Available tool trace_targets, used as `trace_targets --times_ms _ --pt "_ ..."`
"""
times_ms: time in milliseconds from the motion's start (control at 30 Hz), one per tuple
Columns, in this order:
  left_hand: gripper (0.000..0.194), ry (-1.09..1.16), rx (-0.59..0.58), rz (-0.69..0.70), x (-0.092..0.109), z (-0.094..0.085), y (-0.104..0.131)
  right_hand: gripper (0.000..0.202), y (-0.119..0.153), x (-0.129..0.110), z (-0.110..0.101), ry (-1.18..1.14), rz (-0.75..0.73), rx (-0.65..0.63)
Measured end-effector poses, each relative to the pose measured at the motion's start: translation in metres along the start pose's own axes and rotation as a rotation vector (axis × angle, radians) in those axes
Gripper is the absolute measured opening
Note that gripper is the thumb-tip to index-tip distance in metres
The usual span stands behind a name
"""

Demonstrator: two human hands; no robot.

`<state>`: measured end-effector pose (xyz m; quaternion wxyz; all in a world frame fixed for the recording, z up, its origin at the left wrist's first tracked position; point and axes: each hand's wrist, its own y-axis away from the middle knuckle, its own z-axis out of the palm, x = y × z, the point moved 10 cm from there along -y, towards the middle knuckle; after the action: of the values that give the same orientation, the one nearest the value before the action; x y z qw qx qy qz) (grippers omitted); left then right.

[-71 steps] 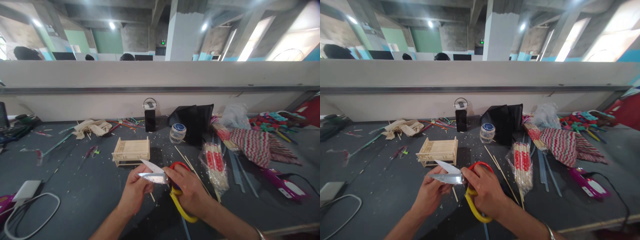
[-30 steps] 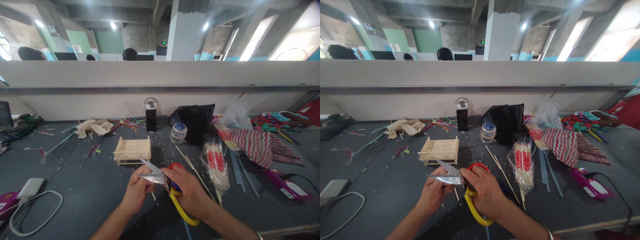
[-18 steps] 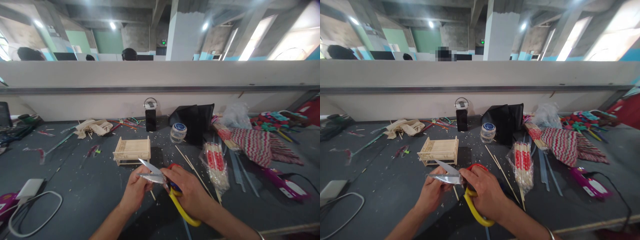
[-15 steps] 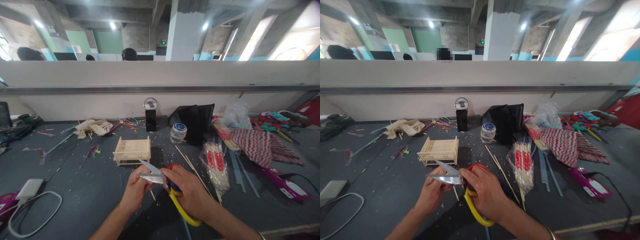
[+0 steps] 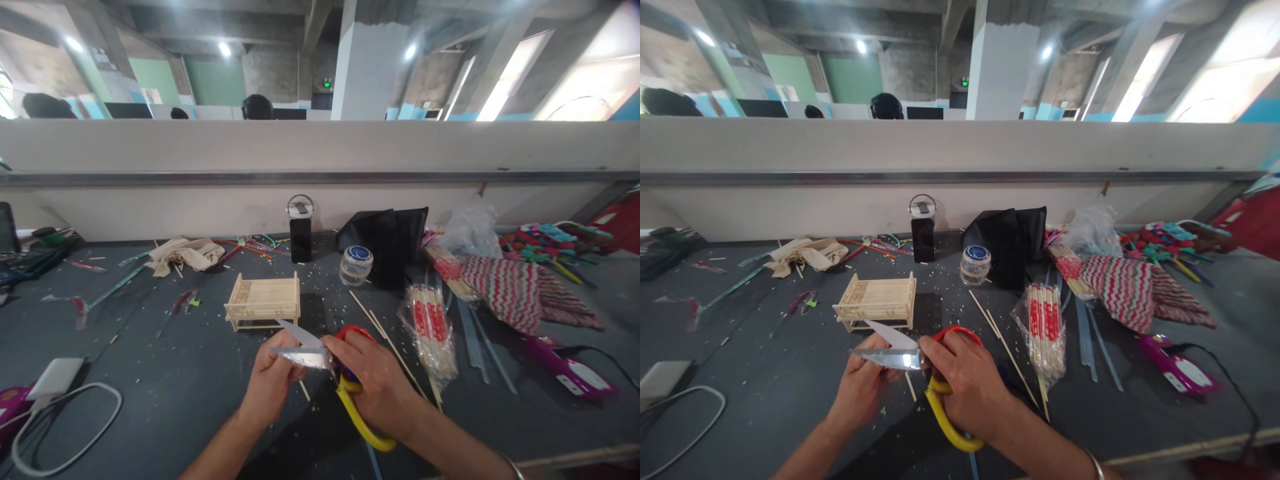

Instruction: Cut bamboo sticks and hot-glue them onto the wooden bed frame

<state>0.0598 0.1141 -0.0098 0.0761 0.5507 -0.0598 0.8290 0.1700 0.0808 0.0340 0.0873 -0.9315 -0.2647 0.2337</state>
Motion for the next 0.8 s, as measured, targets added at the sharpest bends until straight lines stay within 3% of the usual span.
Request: trace_targets --times_ms 333,433,533,667,800 --pt "0.044 -0.017 -0.023 -0.001 -0.011 -0.005 -0.003 0.049 0.005 0.006 0.004 0.007 -0.029 0.078" --pt "0.04 0.05 -0.078 -0.022 -0.013 -0.001 -0.003 0.043 0.011 0.03 -0.008 0.011 0.06 0.177" --pt "0.032 0.142 -0.108 -0.039 -0.012 -0.001 -0.002 0.035 0.018 0.069 -0.027 0.087 0.276 0.308" --pt "0.025 0.163 -0.124 -0.075 -0.015 -0.007 0.001 0.035 0.023 0.117 -0.017 0.267 0.572 0.15" --pt "0.015 0.097 -0.161 -0.059 -0.015 -0.014 0.005 0.039 0.028 0.145 0.006 0.332 0.681 -0.059"
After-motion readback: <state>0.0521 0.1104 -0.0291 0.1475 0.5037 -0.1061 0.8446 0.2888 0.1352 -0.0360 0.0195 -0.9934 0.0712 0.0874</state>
